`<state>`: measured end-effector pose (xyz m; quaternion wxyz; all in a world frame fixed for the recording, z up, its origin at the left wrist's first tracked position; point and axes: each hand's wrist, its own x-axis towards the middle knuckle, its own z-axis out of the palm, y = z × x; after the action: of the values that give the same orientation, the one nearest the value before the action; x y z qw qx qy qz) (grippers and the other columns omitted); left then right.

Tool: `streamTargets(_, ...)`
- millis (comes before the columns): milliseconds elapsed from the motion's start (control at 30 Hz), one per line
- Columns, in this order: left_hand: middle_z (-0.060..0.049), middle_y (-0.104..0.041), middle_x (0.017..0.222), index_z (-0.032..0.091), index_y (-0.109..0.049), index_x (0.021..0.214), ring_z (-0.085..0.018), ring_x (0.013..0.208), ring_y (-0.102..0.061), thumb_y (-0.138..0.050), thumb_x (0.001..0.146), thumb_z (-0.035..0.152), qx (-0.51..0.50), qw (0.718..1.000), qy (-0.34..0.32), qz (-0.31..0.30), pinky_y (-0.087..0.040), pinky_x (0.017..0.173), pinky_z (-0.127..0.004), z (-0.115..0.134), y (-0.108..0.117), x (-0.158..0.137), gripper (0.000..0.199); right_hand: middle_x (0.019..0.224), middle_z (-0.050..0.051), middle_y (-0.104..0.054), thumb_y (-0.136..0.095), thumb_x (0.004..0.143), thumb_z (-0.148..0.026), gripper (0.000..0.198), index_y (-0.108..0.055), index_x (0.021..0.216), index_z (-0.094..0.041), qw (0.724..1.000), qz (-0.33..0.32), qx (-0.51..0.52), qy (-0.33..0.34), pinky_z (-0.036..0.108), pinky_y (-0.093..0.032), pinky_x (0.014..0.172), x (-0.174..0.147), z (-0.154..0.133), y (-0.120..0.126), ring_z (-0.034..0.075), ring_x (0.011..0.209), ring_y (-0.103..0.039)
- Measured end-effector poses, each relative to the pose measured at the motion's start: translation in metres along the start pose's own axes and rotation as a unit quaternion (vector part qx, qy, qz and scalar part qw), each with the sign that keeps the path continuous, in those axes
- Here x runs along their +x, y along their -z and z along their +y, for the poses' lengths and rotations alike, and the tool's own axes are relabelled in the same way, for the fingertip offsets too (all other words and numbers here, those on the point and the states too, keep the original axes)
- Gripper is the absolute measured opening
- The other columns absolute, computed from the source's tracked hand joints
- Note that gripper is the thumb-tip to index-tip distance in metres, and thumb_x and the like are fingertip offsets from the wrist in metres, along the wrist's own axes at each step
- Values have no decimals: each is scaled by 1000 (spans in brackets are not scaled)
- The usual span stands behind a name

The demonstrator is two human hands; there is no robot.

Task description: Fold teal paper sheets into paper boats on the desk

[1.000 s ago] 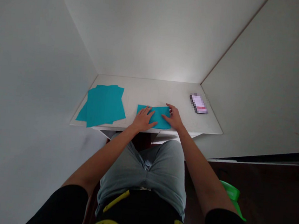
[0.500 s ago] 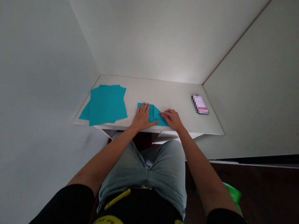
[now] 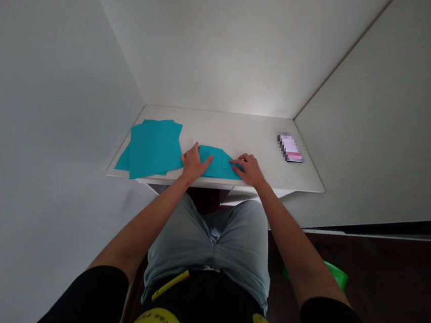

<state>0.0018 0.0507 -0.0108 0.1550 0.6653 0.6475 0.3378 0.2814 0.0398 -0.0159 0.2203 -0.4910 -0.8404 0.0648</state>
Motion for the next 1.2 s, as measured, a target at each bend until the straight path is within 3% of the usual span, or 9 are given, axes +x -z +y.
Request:
streamTargets(100, -21, -66, 147, 15, -35, 165, -35, 136, -65, -71, 95, 51, -89, 995, -48, 4, -43, 121, -55, 2, -1, -2, 86, 115, 12, -64, -57, 109, -46, 36, -80, 130, -29, 1000, 3, 0, -5, 45, -41, 97, 0, 0, 0, 29, 105, -56)
streamTargets(200, -17, -71, 141, 16, -36, 165, -29, 130, -69, -65, 100, 50, -120, 983, -132, -37, -49, 117, -47, 8, 0, -8, 78, 114, 12, -65, -58, 108, -46, 35, -80, 128, -28, 1000, 8, 0, -7, 45, -42, 97, 0, 2, -1, 29, 105, -56)
streamTargets(333, -14, -70, 148, 18, -50, 160, -27, 141, -64, -53, 108, 47, -22, 967, -208, -144, -43, 124, -46, 16, 2, -19, 59, 114, 12, -65, -59, 107, -45, 34, -80, 128, -28, 1000, 11, -5, -13, 46, -44, 97, 0, 2, -2, 30, 105, -57)
streamTargets(433, -13, -57, 163, 19, -53, 159, -28, 155, -50, -58, 105, 50, 61, 948, -243, -195, -32, 132, -48, 16, 5, -26, 62, 116, 12, -67, -59, 107, -45, 34, -80, 128, -28, 1000, 10, -7, -19, 47, -46, 97, 0, 1, -1, 30, 106, -59)
streamTargets(533, -11, -49, 170, 21, -52, 161, -27, 160, -43, -63, 102, 54, 93, 935, -273, -206, -27, 135, -50, 9, 13, -31, 68, 118, 12, -71, -57, 109, -45, 34, -81, 125, -28, 1000, 4, -6, -13, 47, -45, 96, 1, -3, 2, 31, 108, -60)
streamTargets(767, -10, -60, 161, 23, -64, 151, -27, 152, -53, -71, 97, 49, 63, 953, -240, -174, -37, 131, -48, -10, 27, -31, 60, 131, 11, -75, -58, 108, -53, 41, -79, 133, -28, 999, -21, 14, 20, 48, -44, 100, -5, -14, 9, 32, 117, -63)
streamTargets(933, -8, -75, 142, 23, -76, 129, -25, 142, -63, -66, 100, 38, -10, 957, -235, -168, -41, 129, -47, -10, 27, -28, 34, 142, 11, -73, -72, 95, -68, 61, -72, 143, -30, 998, -42, 24, 33, 52, -43, 104, -22, -15, 17, 36, 125, -61)
streamTargets(1067, -7, -79, 132, 24, -80, 121, -26, 130, -71, -59, 104, 38, -37, 972, -181, -148, -51, 120, -45, -11, 24, -25, 30, 131, 9, -78, -60, 106, -53, 40, -75, 134, -29, 998, -39, 46, -9, 49, -44, 100, -23, -12, 18, 33, 115, -67)
streamTargets(1200, -8, -79, 131, 22, -70, 139, -25, 124, -73, -64, 101, 33, -53, 979, -145, -135, -54, 114, -41, -12, 23, -21, 40, 121, 10, -79, -56, 106, -39, 44, -65, 147, -25, 996, -22, 56, -61, 49, -44, 101, -14, -12, 16, 32, 111, -69)
